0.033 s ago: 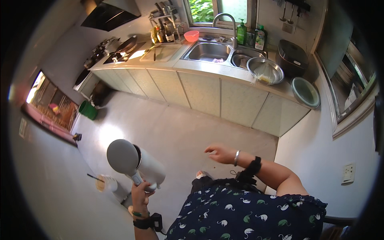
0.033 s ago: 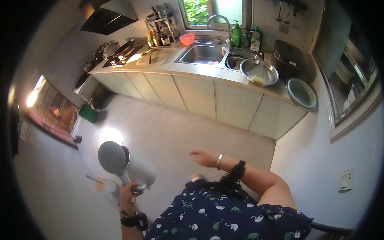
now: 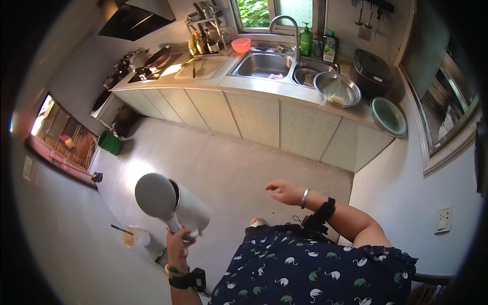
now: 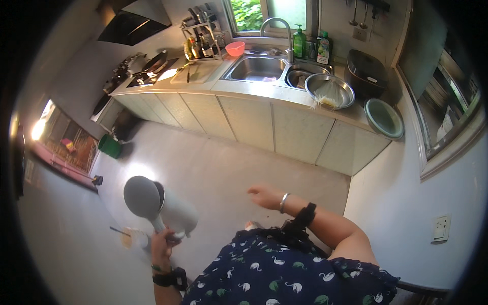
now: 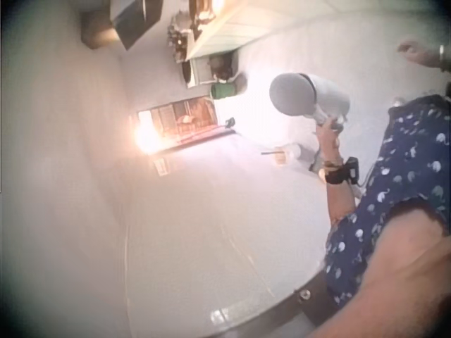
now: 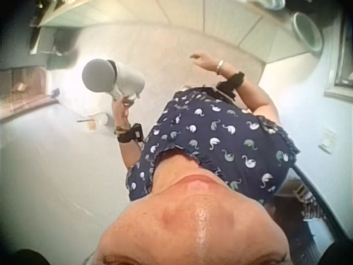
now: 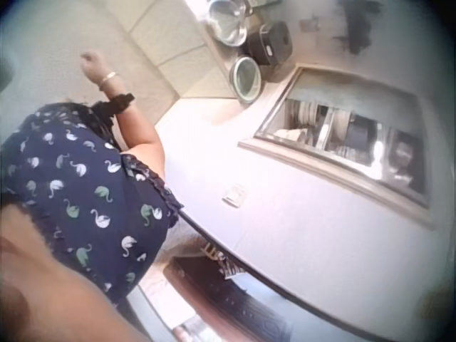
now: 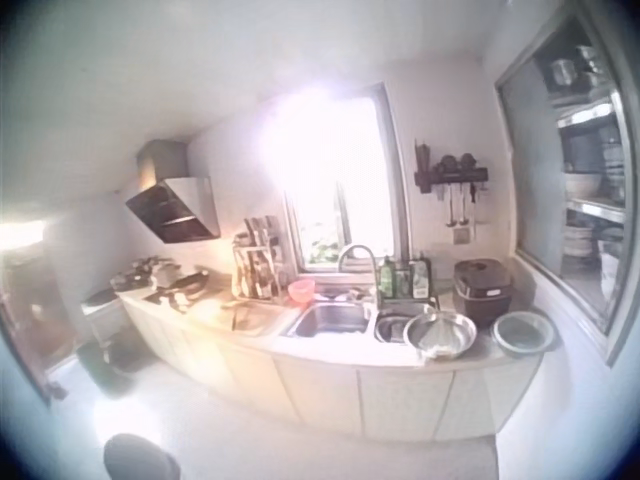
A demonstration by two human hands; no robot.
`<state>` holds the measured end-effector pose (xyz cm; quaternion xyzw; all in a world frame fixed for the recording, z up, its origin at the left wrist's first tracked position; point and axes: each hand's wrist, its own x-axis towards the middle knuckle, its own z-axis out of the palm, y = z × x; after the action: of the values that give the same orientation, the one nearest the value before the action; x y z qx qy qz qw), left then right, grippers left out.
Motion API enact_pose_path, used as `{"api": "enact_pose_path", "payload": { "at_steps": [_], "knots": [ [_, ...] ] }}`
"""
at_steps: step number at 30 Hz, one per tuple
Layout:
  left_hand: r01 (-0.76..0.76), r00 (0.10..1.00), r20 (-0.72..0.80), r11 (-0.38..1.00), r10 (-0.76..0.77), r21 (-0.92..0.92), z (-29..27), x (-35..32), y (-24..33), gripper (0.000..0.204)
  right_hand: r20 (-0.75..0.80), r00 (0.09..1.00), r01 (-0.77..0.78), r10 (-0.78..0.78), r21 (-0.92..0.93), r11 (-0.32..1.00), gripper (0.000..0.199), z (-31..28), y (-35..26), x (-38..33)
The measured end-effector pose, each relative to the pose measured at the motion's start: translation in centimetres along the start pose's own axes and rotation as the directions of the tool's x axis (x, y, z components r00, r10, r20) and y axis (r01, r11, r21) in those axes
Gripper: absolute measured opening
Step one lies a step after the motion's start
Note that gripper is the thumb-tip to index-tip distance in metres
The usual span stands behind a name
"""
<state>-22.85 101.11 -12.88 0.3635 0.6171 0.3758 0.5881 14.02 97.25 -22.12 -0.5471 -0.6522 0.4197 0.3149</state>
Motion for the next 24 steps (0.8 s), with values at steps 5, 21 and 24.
{"api": "enact_pose_path", "payload": {
  "at_steps": [5, 21, 24],
  "knots": [
    [-0.05, 0.981, 0.19, 0.998, 0.045, 0.023, 8.0, 9.2, 9.2, 0.019, -0.175, 0.949, -0.261, 0.263, 0.039, 0.965, 0.026, -10.0, 1.2, 3.4],
    [-0.186, 0.794, 0.587, 0.983, 0.156, -0.01, 34.9, 34.1, 27.2, 0.017, -0.502, 0.83, -0.135, 0.245, 0.245, 0.96, 0.023, -31.5, 4.1, 19.0],
    [-0.159, 0.765, 0.633, 0.987, 0.116, 0.011, 39.1, 37.4, 29.1, 0.019, -0.548, 0.807, -0.154, 0.22, 0.165, 0.974, 0.023, -33.6, 4.7, 21.6]
  ]
}}
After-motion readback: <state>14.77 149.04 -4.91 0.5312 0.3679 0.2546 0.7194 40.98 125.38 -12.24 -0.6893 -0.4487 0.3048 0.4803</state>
